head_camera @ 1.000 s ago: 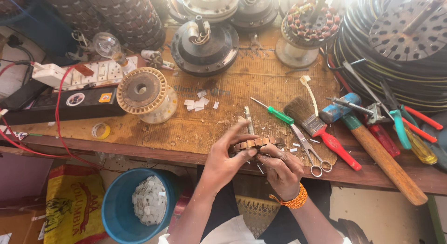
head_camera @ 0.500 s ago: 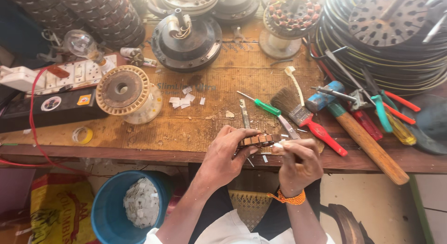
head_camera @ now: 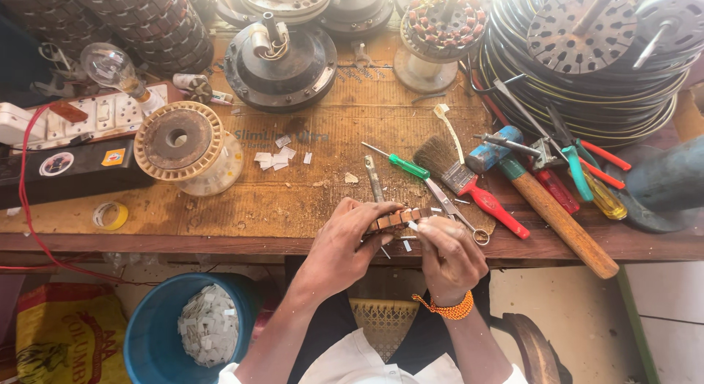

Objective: The person inserts small white insulating strips into the slots of a motor armature, using a green screwdriver to press them in. They cut additional strips with scissors and continue inserting them into the armature slots.

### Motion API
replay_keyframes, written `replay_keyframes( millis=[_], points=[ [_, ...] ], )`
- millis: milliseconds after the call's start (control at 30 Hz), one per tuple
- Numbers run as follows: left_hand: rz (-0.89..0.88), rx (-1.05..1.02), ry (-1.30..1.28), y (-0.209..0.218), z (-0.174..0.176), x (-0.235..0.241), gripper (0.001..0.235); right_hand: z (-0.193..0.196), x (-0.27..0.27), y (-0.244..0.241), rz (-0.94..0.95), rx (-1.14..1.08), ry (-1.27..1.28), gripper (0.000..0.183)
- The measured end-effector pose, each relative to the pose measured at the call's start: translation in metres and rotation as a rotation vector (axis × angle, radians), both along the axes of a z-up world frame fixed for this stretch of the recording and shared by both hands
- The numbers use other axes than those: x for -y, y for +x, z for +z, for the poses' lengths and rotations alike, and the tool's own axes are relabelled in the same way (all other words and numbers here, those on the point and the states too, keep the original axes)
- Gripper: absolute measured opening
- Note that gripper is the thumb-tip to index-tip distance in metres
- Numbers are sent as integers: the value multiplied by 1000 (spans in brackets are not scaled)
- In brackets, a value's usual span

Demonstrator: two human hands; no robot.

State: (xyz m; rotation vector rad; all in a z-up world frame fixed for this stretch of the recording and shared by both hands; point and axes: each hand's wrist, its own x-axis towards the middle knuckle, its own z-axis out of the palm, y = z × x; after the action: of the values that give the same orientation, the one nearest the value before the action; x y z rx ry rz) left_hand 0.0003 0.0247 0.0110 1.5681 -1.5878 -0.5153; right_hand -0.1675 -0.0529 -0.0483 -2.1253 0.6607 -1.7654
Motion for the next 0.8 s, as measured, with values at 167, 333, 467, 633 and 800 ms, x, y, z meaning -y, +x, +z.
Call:
replay_keyframes(
  millis=[167, 333, 467, 633, 800],
  points=[
    [136, -68, -9, -9, -4, 5, 54, -2, 1, 0, -21, -54, -28, 21],
    [238, -101, -16, -15, -5, 11, 58, -2, 8, 0, 41, -66, -76, 19],
    [296, -31, -120, -19, -6, 14, 47, -9, 9, 8, 60, -67, -128, 16],
    [321, 3, -144, -21, -9, 17, 44, -28, 10, 13, 104, 0, 19, 13],
    [382, 43, -85, -22, -8, 21, 53, -48, 15, 10, 244, 99, 346, 13]
  ],
)
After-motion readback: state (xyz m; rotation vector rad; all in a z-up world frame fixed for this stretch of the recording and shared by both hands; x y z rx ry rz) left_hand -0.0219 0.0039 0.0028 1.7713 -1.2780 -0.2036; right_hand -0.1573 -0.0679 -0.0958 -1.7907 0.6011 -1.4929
